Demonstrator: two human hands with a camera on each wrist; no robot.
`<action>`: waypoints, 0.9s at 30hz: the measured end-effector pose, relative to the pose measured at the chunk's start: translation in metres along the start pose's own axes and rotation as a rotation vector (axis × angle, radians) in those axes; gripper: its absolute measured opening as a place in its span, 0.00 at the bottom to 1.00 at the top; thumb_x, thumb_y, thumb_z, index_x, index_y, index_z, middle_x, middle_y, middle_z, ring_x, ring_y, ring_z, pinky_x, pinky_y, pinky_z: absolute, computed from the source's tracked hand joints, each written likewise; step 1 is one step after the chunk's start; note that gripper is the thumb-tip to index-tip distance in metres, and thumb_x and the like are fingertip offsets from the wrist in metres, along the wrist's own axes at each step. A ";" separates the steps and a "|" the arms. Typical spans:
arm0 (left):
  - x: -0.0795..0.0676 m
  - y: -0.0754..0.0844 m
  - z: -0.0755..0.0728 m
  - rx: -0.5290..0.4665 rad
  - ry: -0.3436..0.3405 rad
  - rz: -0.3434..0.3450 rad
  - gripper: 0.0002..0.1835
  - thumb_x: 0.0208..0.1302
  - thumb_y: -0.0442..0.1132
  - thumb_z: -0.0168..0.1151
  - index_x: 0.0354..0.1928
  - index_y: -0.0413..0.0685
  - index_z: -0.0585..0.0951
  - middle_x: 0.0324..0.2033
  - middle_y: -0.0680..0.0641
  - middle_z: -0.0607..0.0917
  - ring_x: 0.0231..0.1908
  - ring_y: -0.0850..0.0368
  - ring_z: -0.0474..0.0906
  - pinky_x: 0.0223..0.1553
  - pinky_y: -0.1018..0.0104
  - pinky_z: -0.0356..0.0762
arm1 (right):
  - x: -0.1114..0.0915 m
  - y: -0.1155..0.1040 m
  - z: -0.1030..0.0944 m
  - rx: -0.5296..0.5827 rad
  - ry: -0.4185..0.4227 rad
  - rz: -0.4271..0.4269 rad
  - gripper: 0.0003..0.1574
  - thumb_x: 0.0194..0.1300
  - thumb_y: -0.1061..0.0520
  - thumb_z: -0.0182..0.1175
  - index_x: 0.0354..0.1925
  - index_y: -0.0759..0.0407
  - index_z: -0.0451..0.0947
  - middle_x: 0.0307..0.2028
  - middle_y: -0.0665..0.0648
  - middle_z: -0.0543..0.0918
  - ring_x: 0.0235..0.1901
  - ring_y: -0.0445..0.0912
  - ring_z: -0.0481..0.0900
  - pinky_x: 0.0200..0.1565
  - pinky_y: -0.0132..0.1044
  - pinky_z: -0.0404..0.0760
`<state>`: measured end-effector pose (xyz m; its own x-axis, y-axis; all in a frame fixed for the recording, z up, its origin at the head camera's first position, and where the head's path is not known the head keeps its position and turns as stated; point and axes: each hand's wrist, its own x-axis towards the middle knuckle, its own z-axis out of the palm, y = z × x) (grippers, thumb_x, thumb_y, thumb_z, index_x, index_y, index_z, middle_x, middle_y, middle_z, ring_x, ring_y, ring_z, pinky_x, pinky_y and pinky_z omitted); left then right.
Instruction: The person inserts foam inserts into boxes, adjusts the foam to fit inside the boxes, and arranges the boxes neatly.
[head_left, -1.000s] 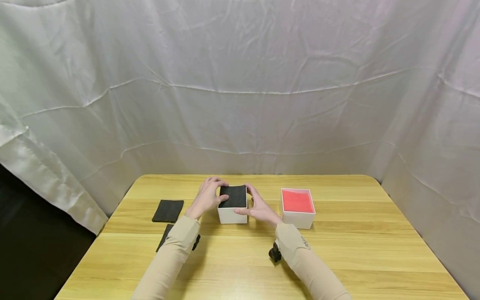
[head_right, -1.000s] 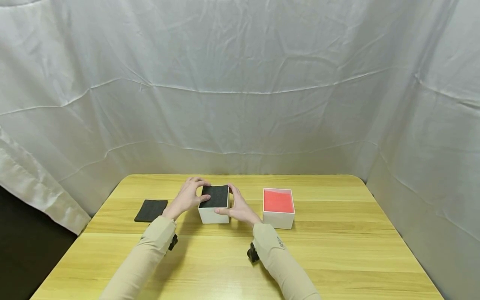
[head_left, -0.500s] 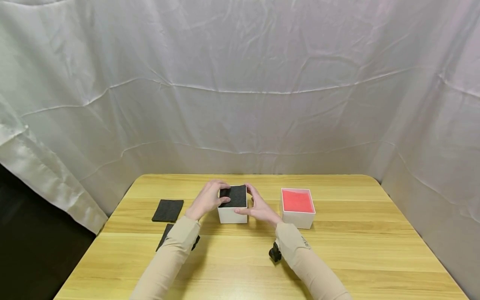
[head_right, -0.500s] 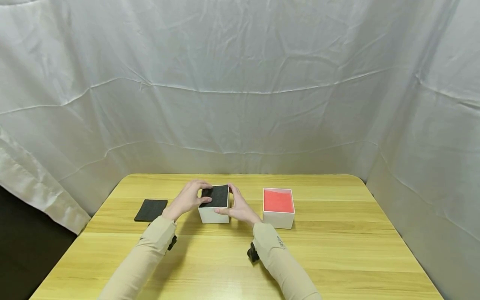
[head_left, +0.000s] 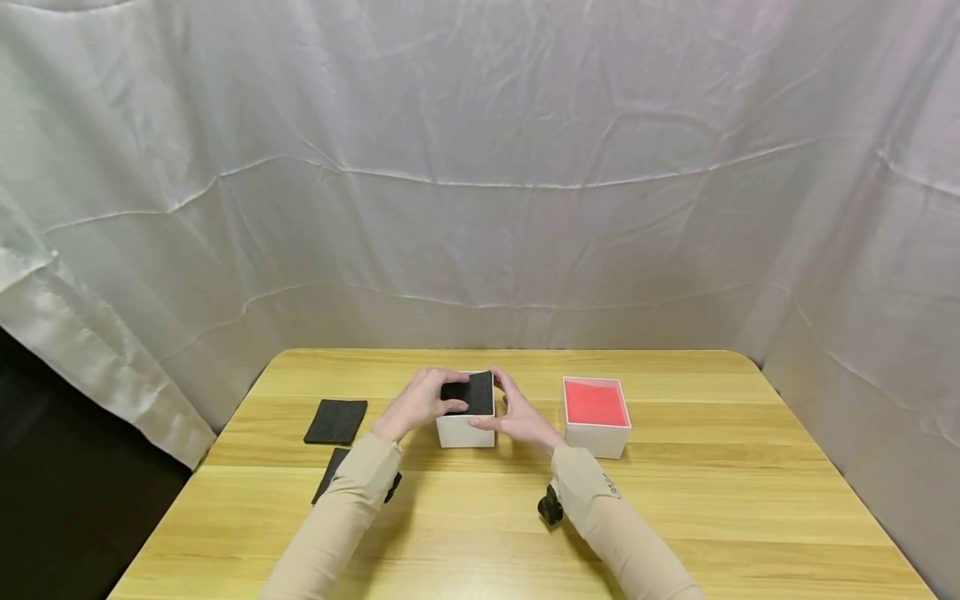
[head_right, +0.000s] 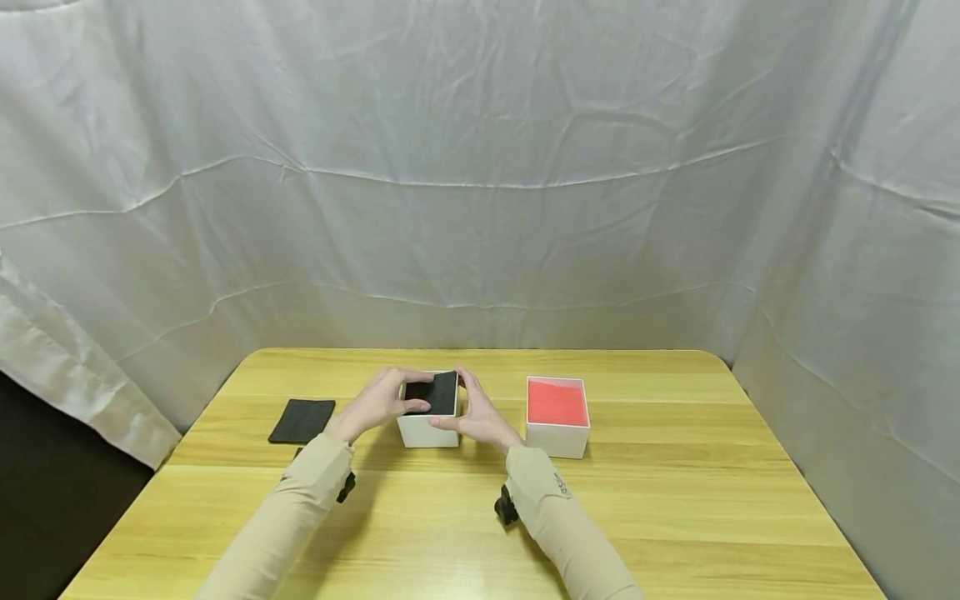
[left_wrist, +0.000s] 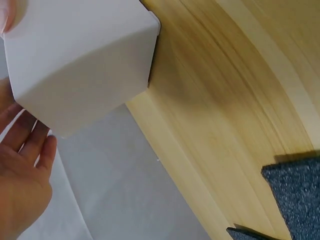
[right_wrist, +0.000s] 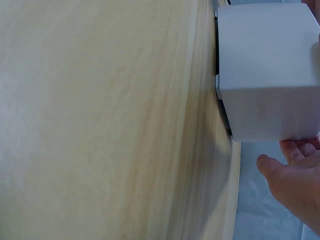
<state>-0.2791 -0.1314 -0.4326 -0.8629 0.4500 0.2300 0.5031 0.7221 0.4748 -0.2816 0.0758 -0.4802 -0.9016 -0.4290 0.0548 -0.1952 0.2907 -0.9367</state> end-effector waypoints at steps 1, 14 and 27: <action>0.000 0.001 0.000 -0.021 -0.011 0.012 0.25 0.59 0.37 0.74 0.58 0.37 0.82 0.54 0.38 0.86 0.55 0.44 0.84 0.58 0.50 0.81 | 0.000 0.000 0.000 0.003 0.002 0.008 0.63 0.59 0.55 0.73 0.79 0.58 0.44 0.78 0.65 0.55 0.78 0.58 0.52 0.77 0.60 0.52; 0.004 0.007 0.002 -0.091 -0.102 0.036 0.27 0.62 0.38 0.71 0.62 0.38 0.79 0.59 0.37 0.84 0.56 0.43 0.83 0.58 0.51 0.81 | 0.000 -0.001 -0.001 0.012 0.002 0.012 0.63 0.59 0.55 0.73 0.79 0.57 0.44 0.78 0.63 0.55 0.79 0.56 0.51 0.78 0.59 0.51; 0.008 0.006 0.004 -0.098 -0.136 0.052 0.28 0.62 0.39 0.71 0.64 0.38 0.78 0.59 0.36 0.83 0.52 0.46 0.83 0.53 0.55 0.82 | 0.000 0.002 -0.001 0.034 0.001 0.020 0.63 0.59 0.55 0.73 0.80 0.56 0.45 0.79 0.63 0.53 0.79 0.61 0.49 0.77 0.62 0.51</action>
<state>-0.2826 -0.1213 -0.4309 -0.8183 0.5569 0.1422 0.5337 0.6443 0.5478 -0.2826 0.0769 -0.4822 -0.9055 -0.4229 0.0365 -0.1642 0.2697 -0.9488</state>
